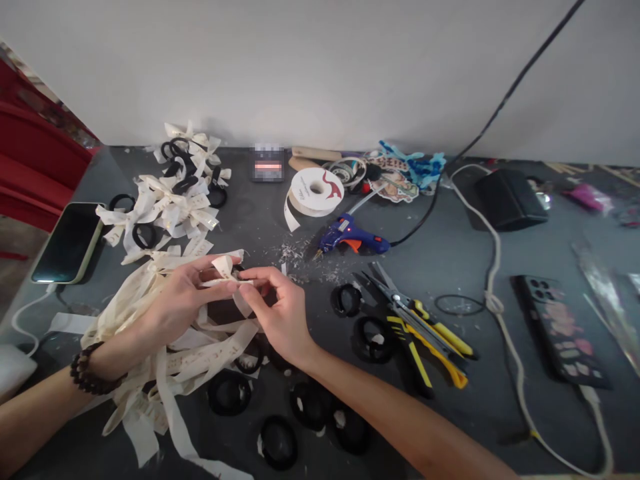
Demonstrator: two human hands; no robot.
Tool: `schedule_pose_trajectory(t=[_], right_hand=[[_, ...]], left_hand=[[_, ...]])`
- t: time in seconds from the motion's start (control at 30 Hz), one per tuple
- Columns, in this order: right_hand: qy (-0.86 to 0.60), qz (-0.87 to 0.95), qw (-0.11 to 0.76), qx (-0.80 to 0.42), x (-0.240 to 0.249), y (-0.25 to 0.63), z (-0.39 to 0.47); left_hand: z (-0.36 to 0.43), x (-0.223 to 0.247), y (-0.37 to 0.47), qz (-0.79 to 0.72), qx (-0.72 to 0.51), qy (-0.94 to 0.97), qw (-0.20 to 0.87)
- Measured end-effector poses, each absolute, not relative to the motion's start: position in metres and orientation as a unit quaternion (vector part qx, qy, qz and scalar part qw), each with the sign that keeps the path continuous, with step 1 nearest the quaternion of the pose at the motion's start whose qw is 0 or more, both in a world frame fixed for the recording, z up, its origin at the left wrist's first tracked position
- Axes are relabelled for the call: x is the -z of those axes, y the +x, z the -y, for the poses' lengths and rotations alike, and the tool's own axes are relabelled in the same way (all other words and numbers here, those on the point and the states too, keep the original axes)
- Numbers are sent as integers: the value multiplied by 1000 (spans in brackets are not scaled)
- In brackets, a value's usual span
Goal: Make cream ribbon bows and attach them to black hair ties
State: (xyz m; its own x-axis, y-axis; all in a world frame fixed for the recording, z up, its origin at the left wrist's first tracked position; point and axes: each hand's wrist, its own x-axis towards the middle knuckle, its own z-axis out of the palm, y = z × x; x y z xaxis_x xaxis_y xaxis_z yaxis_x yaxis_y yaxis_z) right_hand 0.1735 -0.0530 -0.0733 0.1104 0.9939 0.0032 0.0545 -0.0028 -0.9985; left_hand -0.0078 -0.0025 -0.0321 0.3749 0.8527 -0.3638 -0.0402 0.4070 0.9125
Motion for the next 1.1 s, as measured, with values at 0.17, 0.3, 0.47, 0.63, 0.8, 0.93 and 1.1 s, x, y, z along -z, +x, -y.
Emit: schedule_pose_trajectory(t=[0.17,0.3,0.47,0.63,0.8,0.93,1.1], right_hand=[[-545,481,522,-446,75,172,53],[-558,484,533,-413,76,171,54],[-544,459,569,-412,75,170,53],[-526,436,569,-458,74,169,51],[-517,439,557,-479,75,168,54],[-555,477,532,-427,76,168,55],[-561,483,507,-442,74,167,57]], left_hand=[[-1,39,-10,-440,-300,479,698],[-1,44,-10,-442,-323,492,677],[1,50,-10,-452,-363,497,646],[0,49,-10,-455,-358,492,650],[-1,45,-8,-471,-387,436,662],[0,47,-8,-462,-397,421,672],[0,52,-10,-449,-387,453,665]])
